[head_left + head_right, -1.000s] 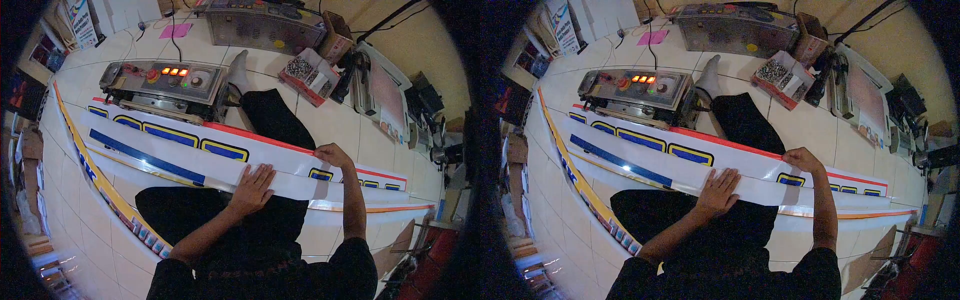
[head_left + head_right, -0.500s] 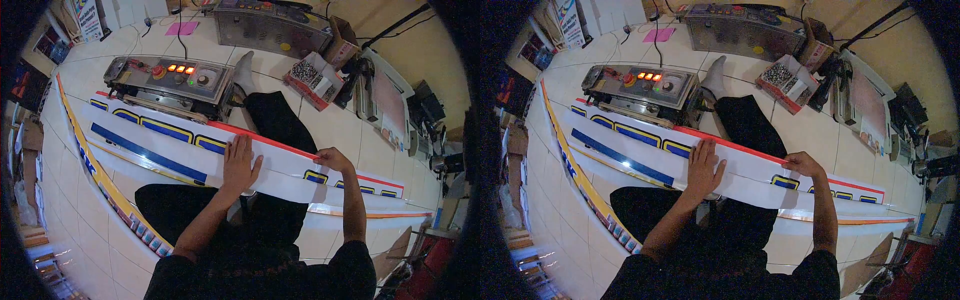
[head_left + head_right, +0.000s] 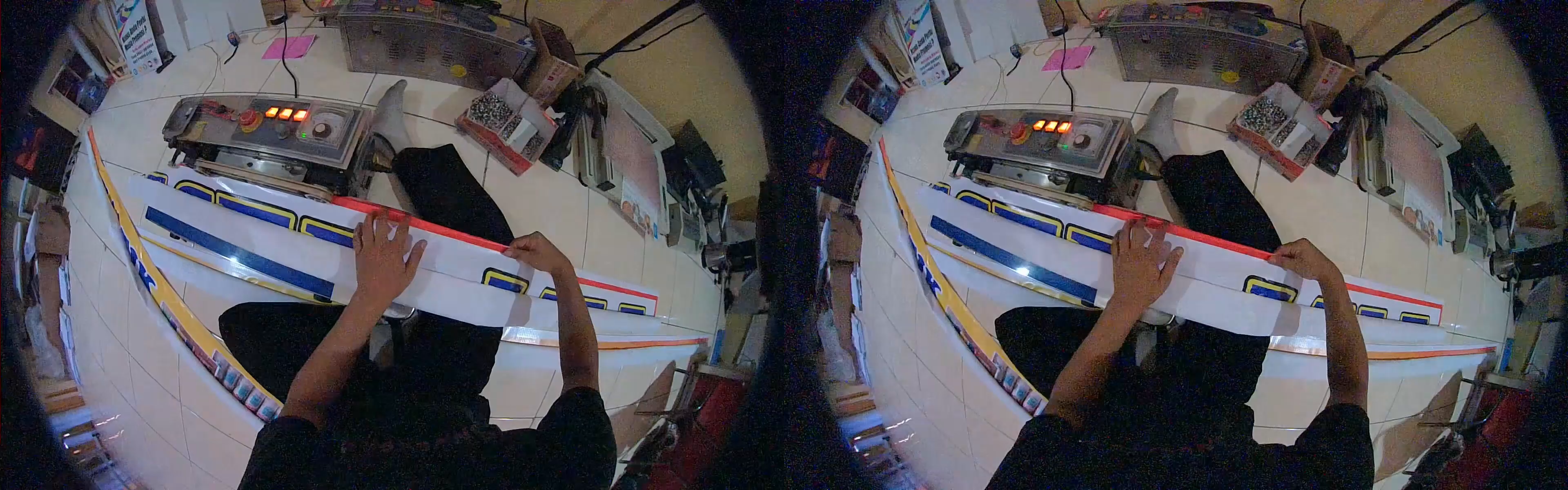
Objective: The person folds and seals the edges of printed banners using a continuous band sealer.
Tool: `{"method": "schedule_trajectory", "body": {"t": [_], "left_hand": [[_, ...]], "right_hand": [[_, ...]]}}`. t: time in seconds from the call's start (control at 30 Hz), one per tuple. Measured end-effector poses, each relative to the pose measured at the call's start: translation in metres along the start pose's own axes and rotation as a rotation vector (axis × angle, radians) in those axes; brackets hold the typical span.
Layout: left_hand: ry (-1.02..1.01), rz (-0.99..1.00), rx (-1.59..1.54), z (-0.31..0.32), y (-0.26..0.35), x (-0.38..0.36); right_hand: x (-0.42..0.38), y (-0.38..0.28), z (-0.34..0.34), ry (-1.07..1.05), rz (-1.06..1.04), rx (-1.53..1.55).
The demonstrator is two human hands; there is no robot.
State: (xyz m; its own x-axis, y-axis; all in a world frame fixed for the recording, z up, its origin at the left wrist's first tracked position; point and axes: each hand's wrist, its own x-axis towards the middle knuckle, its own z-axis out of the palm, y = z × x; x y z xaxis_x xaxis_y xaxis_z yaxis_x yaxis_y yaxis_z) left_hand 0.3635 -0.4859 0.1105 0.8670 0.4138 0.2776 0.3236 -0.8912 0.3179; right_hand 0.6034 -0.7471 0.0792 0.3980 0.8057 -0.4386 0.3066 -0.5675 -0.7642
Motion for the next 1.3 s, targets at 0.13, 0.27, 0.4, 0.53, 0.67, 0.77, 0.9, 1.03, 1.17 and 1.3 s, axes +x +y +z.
{"method": "schedule_trajectory", "body": {"t": [0.13, 0.27, 0.4, 0.53, 0.67, 0.77, 0.9, 1.03, 1.17, 1.3], "left_hand": [[0.037, -0.007, -0.002, 0.006, 0.002, -0.002], [0.005, -0.021, -0.036, 0.002, -0.002, -0.003], [0.021, -0.001, 0.012, 0.001, -0.007, -0.003], [-0.024, -0.004, -0.036, 0.002, -0.002, -0.005], [-0.06, 0.152, -0.138, 0.006, 0.026, -0.024], [-0.111, 0.216, -0.227, 0.018, 0.041, -0.043], [-0.138, 0.24, -0.214, 0.025, 0.031, -0.051], [-0.191, 0.267, -0.207, 0.027, 0.017, -0.055], [-0.152, 0.262, -0.18, 0.03, 0.014, -0.06], [-0.131, 0.284, -0.147, 0.03, 0.013, -0.061]], "right_hand": [[-0.004, 0.018, -0.006, 0.003, 0.0, 0.015], [-0.017, 0.045, -0.012, 0.164, 0.082, -0.039], [-0.026, 0.038, -0.011, 0.198, 0.002, -0.03], [-0.031, 0.034, -0.013, 0.112, 0.028, 0.148], [-0.034, 0.025, -0.011, 0.156, 0.009, 0.145], [-0.029, 0.029, -0.009, 0.12, 0.077, 0.149], [-0.024, 0.032, -0.005, 0.116, 0.034, 0.12], [-0.016, 0.013, -0.006, 0.107, 0.109, 0.12], [-0.008, 0.023, -0.001, 0.158, 0.086, 0.129], [-0.008, 0.013, -0.006, 0.1, 0.103, 0.068]]}}
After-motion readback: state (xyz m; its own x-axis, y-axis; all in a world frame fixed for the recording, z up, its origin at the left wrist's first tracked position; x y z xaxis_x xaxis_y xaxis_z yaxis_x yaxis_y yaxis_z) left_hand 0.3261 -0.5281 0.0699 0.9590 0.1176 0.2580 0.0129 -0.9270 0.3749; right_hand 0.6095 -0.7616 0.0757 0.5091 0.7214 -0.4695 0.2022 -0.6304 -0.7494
